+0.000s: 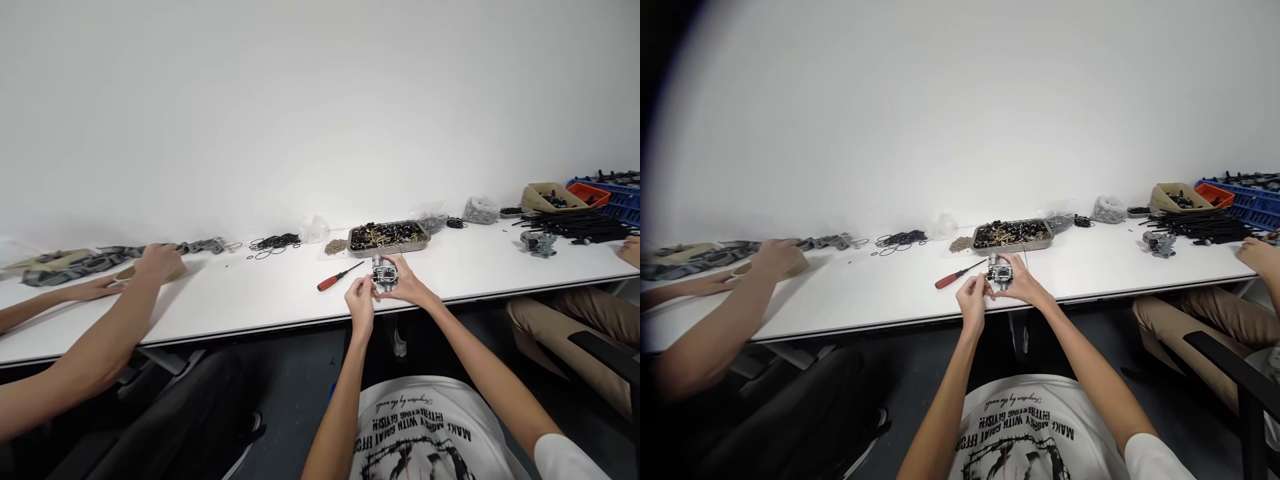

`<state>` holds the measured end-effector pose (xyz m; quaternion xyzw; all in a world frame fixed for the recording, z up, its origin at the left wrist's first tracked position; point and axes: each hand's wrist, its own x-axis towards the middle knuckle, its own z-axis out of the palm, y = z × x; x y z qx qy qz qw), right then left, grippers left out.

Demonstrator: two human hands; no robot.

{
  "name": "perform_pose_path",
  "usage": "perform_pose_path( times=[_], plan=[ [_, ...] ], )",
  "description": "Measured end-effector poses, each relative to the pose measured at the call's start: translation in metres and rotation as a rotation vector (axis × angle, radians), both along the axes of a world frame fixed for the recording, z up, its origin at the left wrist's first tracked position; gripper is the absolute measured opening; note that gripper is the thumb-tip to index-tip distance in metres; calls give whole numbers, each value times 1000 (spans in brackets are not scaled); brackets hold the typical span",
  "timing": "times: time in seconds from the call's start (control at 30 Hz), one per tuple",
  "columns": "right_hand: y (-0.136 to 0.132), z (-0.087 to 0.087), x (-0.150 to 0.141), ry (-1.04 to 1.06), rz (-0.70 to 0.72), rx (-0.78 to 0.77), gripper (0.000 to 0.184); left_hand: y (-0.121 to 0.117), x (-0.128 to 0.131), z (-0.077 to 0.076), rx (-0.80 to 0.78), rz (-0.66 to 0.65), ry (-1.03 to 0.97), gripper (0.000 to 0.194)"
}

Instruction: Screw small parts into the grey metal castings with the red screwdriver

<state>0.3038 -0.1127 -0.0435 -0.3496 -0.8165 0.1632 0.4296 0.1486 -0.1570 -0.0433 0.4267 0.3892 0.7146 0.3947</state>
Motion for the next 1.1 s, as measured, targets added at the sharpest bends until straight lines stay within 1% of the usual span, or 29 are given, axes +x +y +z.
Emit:
perform_pose_path(
  times=[0.2,0.3,0.47,0.53,0.7,0.9,1.1],
  plan=[
    [-5,1,1,-57,10,-4,100,7,-32,10,-69,-237,110,46],
    [-7,1,1,-64,10,-20,99,8,-40,13,-107,-283,179,42],
    [-9,2,1,-79,2,-41,99,11,-47,17,-119,-221,293,26],
    [-9,2,1,-85,-9,-50,99,10,-51,18,-109,-214,307,24],
    [-8,2,1,-76,1,-26,101,8,-57,16,-69,-264,197,28],
    [-8,2,1,-65,19,-2,100,10,-45,7,-90,-202,48,40],
    [-6,1,1,-47,28,5,99,6,-34,2,-55,-116,82,29]
  ],
)
